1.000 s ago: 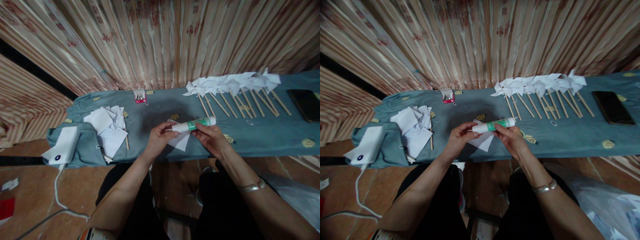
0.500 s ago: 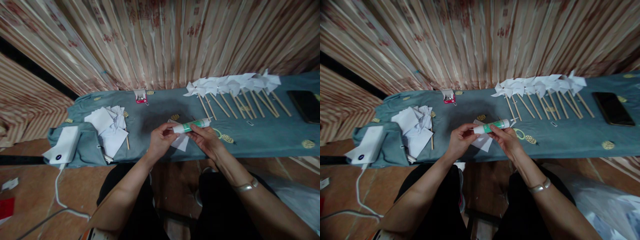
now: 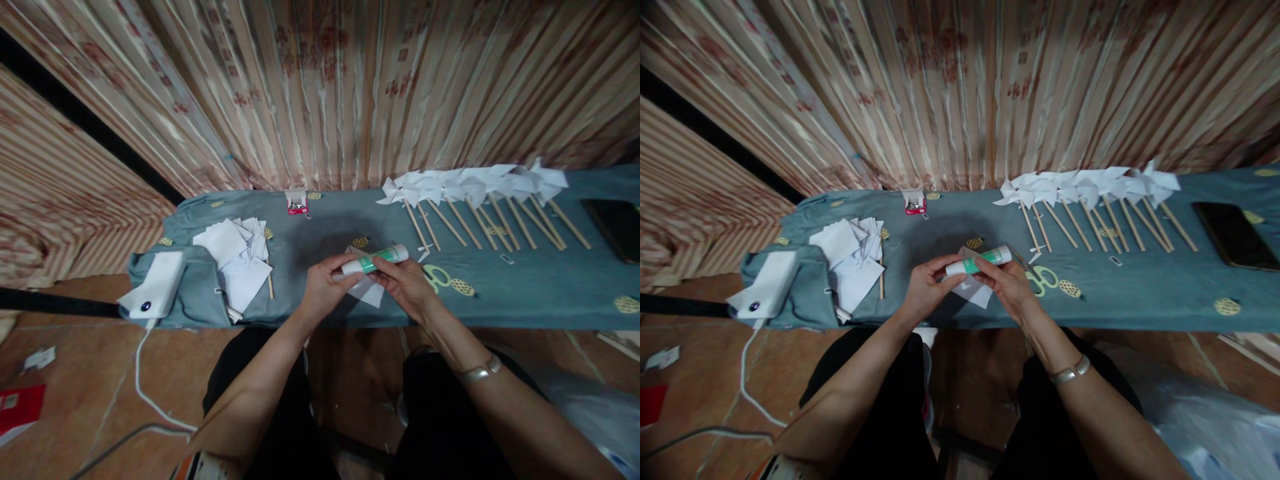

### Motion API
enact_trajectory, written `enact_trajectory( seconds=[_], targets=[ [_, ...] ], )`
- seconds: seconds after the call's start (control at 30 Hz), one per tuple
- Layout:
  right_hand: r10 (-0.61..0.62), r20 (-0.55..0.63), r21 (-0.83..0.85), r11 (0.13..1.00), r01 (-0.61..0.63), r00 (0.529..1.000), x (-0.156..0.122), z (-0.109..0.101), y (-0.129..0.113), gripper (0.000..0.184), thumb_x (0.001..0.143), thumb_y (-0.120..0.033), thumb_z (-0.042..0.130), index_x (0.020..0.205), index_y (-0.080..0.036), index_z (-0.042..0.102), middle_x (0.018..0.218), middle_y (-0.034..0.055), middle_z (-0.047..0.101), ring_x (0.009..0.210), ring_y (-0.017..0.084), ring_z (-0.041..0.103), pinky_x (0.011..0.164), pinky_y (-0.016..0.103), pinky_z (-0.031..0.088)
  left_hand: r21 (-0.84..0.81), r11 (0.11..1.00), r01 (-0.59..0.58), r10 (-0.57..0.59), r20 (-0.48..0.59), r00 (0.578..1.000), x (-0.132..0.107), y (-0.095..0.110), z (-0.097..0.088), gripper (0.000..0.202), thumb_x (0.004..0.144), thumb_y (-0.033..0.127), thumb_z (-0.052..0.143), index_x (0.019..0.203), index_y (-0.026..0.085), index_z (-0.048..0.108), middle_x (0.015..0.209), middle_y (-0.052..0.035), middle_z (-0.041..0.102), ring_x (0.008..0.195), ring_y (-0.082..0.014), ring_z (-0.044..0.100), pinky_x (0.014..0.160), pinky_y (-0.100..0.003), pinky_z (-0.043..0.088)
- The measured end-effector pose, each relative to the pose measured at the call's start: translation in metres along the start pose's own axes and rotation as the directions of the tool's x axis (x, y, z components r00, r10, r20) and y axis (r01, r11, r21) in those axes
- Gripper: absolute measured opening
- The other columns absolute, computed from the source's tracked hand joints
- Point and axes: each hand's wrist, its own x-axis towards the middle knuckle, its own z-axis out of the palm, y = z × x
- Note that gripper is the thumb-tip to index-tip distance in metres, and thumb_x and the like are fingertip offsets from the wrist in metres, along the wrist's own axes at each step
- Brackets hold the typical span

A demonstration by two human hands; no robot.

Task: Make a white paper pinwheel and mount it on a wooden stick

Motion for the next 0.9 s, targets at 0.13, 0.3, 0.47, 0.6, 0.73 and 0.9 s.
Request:
enact_trajectory(
  seconds=[0.13, 0.3, 0.47, 0.6, 0.73, 0.9],
  targets=[
    [0.020, 0.066, -0.077, 0.997, -0.015, 0.998, -0.003, 0.007, 0.003, 0.033, 0.052, -0.038, 0.090, 0.073, -0.019, 0.073, 0.076, -0.0005, 0.075, 0.069, 0.011, 0.068, 0.066, 0.019, 0.056, 0.057, 0.998, 0.004, -0.003, -0.022, 1.000, 0.000, -0.002, -0.001, 0.030, 0.071, 0.029, 0.075, 0.098, 0.016, 0.075, 0.093, -0.0074, 0.075, 0.082, -0.0194, 0.068, 0.074, -0.028, 0.053],
    [-0.048, 0.065, -0.238, 0.969, 0.062, 0.997, 0.001, -0.005, 0.001, 0.044, 0.057, -0.050, 0.085, 0.083, -0.019, 0.070, 0.079, 0.0031, 0.075, 0.070, 0.013, 0.068, 0.066, 0.023, 0.055, 0.018, 0.994, 0.105, -0.102, -0.148, 0.984, 0.008, -0.011, -0.017, 0.032, 0.067, 0.030, 0.076, 0.096, 0.015, 0.075, 0.090, -0.0048, 0.076, 0.077, -0.0178, 0.068, 0.071, -0.028, 0.053],
    [-0.185, 0.073, -0.451, 0.870, 0.197, 0.980, 0.004, -0.030, -0.001, 0.046, 0.063, -0.053, 0.079, 0.090, -0.018, 0.066, 0.078, 0.0048, 0.073, 0.071, 0.016, 0.068, 0.064, 0.028, 0.054, 0.156, 0.976, 0.152, -0.084, -0.374, 0.924, 0.027, -0.029, -0.051, 0.034, 0.068, 0.031, 0.073, 0.097, 0.014, 0.073, 0.082, -0.0041, 0.074, 0.072, -0.0169, 0.065, 0.070, -0.027, 0.051],
    [-0.325, 0.159, -0.626, 0.697, 0.350, 0.932, -0.003, -0.045, -0.001, 0.038, 0.070, -0.050, 0.073, 0.091, -0.019, 0.066, 0.080, 0.0051, 0.072, 0.074, 0.018, 0.068, 0.068, 0.032, 0.056, 0.393, 0.900, 0.188, -0.022, -0.391, 0.920, 0.039, -0.040, -0.073, 0.034, 0.072, 0.033, 0.068, 0.101, 0.014, 0.073, 0.081, -0.0047, 0.073, 0.069, -0.0180, 0.065, 0.066, -0.027, 0.049],
    [-0.382, 0.219, -0.741, 0.533, 0.407, 0.898, -0.014, -0.054, -0.005, 0.026, 0.079, -0.042, 0.065, 0.093, -0.020, 0.066, 0.086, 0.0070, 0.073, 0.077, 0.020, 0.070, 0.070, 0.034, 0.058, 0.554, 0.803, 0.221, 0.032, -0.411, 0.911, 0.043, -0.043, -0.081, 0.035, 0.076, 0.032, 0.063, 0.104, 0.013, 0.071, 0.091, -0.0084, 0.074, 0.076, -0.0221, 0.067, 0.073, -0.030, 0.051],
    [-0.366, 0.279, -0.854, 0.328, 0.404, 0.888, -0.029, -0.060, -0.016, 0.020, 0.085, -0.030, 0.058, 0.099, -0.018, 0.065, 0.089, 0.0077, 0.074, 0.080, 0.020, 0.071, 0.077, 0.034, 0.057, 0.738, 0.657, 0.154, 0.092, -0.281, 0.955, 0.046, -0.043, -0.078, 0.031, 0.078, 0.027, 0.060, 0.105, 0.014, 0.070, 0.106, -0.0123, 0.072, 0.100, -0.0288, 0.065, 0.092, -0.038, 0.048]
  ],
)
